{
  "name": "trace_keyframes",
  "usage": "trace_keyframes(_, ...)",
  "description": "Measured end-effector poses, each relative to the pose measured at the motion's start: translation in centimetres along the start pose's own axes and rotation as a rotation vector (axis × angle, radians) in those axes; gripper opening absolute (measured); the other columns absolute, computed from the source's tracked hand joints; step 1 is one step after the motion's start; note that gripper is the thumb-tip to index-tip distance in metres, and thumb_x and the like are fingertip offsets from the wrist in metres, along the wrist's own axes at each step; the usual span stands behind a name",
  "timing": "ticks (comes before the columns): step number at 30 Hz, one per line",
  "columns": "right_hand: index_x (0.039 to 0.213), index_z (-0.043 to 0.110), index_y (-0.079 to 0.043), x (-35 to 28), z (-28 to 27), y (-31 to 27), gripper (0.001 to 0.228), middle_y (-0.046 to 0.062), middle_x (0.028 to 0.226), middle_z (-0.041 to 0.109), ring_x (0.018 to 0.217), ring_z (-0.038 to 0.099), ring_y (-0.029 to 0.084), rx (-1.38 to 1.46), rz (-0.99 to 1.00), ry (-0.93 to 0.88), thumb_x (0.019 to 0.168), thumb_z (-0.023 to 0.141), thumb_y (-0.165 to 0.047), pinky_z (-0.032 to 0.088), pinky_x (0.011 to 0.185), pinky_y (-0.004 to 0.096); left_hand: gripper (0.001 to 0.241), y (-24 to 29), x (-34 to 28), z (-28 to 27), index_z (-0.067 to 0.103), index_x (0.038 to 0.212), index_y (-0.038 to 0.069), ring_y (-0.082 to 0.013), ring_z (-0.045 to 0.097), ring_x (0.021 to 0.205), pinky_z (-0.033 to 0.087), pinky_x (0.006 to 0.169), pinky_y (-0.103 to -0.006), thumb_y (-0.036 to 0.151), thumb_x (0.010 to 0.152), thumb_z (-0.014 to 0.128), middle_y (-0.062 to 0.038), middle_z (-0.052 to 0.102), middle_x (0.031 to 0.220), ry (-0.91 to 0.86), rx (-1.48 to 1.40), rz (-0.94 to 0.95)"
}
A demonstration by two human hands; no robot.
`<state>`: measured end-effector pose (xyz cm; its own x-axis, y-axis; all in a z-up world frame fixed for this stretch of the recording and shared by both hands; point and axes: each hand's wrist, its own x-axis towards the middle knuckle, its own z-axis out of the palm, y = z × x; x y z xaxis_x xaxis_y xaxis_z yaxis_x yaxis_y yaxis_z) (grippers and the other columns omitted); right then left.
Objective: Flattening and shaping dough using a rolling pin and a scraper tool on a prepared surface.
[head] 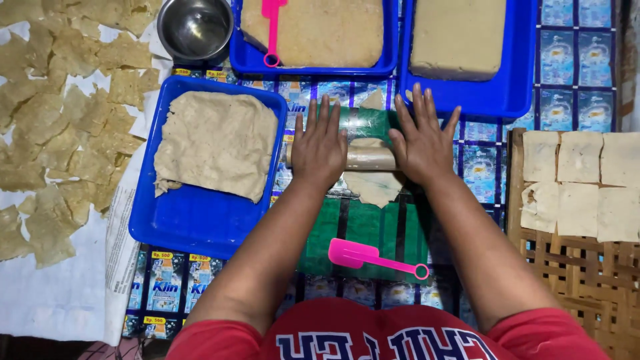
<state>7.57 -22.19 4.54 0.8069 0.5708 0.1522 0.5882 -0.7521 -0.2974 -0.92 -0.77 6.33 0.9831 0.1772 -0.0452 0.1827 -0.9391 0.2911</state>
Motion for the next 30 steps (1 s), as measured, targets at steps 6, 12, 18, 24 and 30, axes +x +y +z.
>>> trace_keyframes(6,0.167,0.026,-0.016,3.2,-1.7,-0.9,0.066,0.011,0.172,0.002,0.157,-0.005,0.028,-0.039,0.120,-0.053,0.109,0.034,-0.048,-0.011,0.114,0.073,0.071,-1.0,3.8,1.6,0.019,0.163,0.004,-0.0295,0.000,0.158,-0.002,0.124,-0.0570,0.037,0.105,0.042,-0.014,0.006,0.171,0.104,0.084,-0.015)
trace_keyframes(12,0.161,0.043,-0.021,-2.3,0.4,-1.0,0.063,0.017,0.173,0.012,0.159,0.009,0.036,-0.090,0.025,0.032,0.108,0.038,-0.054,0.006,0.116,0.076,0.059,0.6,-2.1,-1.1,0.030,0.162,0.012,-0.0320,0.006,0.160,-0.007,0.123,-0.0582,0.038,0.110,0.025,-0.014,0.015,0.172,0.006,-0.012,-0.010)
trace_keyframes(18,0.159,0.042,-0.025,-9.1,0.9,-2.6,0.060,0.009,0.169,0.033,0.156,0.025,0.032,-0.090,-0.002,-0.017,0.108,0.033,-0.056,0.007,0.117,0.074,0.056,0.5,-9.0,-0.1,0.032,0.161,0.013,-0.0348,0.015,0.158,0.002,0.124,-0.0581,0.037,0.110,0.032,-0.016,0.021,0.170,0.003,-0.040,0.039)
trace_keyframes(24,0.156,0.047,-0.027,-12.9,1.1,-2.6,0.067,-0.002,0.135,0.060,0.127,0.053,0.026,-0.115,-0.096,0.042,0.094,0.063,-0.045,0.020,0.115,0.070,0.055,-0.7,-12.1,1.0,0.027,0.162,0.018,-0.0349,0.010,0.158,0.004,0.124,-0.0599,0.037,0.111,0.033,-0.014,0.016,0.171,0.015,-0.041,0.129)
trace_keyframes(30,0.158,0.046,-0.035,-16.5,-3.1,-3.4,0.068,0.001,0.124,0.061,0.120,0.055,0.029,-0.148,0.044,0.077,0.093,0.065,-0.040,0.026,0.109,0.068,0.048,2.6,-9.3,-1.3,0.066,0.121,0.014,-0.0291,0.026,0.156,0.010,0.126,-0.0561,0.038,0.110,0.026,-0.013,0.042,0.160,0.059,-0.195,0.179)
